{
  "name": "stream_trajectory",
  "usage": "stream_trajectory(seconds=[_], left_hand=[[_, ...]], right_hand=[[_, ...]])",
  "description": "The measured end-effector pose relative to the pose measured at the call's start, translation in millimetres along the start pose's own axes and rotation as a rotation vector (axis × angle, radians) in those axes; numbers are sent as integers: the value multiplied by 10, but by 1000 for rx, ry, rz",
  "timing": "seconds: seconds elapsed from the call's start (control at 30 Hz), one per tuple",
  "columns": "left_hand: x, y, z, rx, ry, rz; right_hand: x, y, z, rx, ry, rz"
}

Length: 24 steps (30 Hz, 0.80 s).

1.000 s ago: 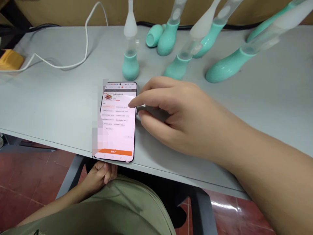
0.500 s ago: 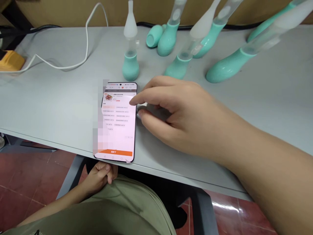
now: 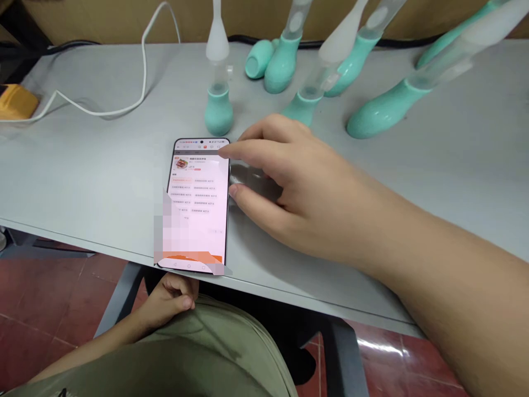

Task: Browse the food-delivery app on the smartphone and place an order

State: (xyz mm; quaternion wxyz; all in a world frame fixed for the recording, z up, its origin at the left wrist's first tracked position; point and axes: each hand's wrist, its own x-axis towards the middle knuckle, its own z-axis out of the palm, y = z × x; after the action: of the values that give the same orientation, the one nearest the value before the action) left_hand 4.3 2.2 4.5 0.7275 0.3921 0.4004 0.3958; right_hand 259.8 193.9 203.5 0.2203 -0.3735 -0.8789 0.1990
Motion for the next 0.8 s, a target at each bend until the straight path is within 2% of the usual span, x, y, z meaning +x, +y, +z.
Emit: stream_trajectory(seconds=[0.17, 0.33, 0.53, 0.7, 0.8], left_hand=[[-10, -43, -29, 54, 68, -30], [-15, 52, 18, 88, 46, -100], [-21, 79, 23, 44, 86, -87], [-7, 41, 14, -9, 59, -67], [1, 23, 18, -52, 45, -53]], right_hand=[[-16, 14, 21, 0, -17, 9], [-18, 8, 31, -18, -35, 19], [-18, -25, -14, 30, -18, -4], [-7, -25, -29, 118, -75, -89], [-5, -16, -23, 102, -58, -60]])
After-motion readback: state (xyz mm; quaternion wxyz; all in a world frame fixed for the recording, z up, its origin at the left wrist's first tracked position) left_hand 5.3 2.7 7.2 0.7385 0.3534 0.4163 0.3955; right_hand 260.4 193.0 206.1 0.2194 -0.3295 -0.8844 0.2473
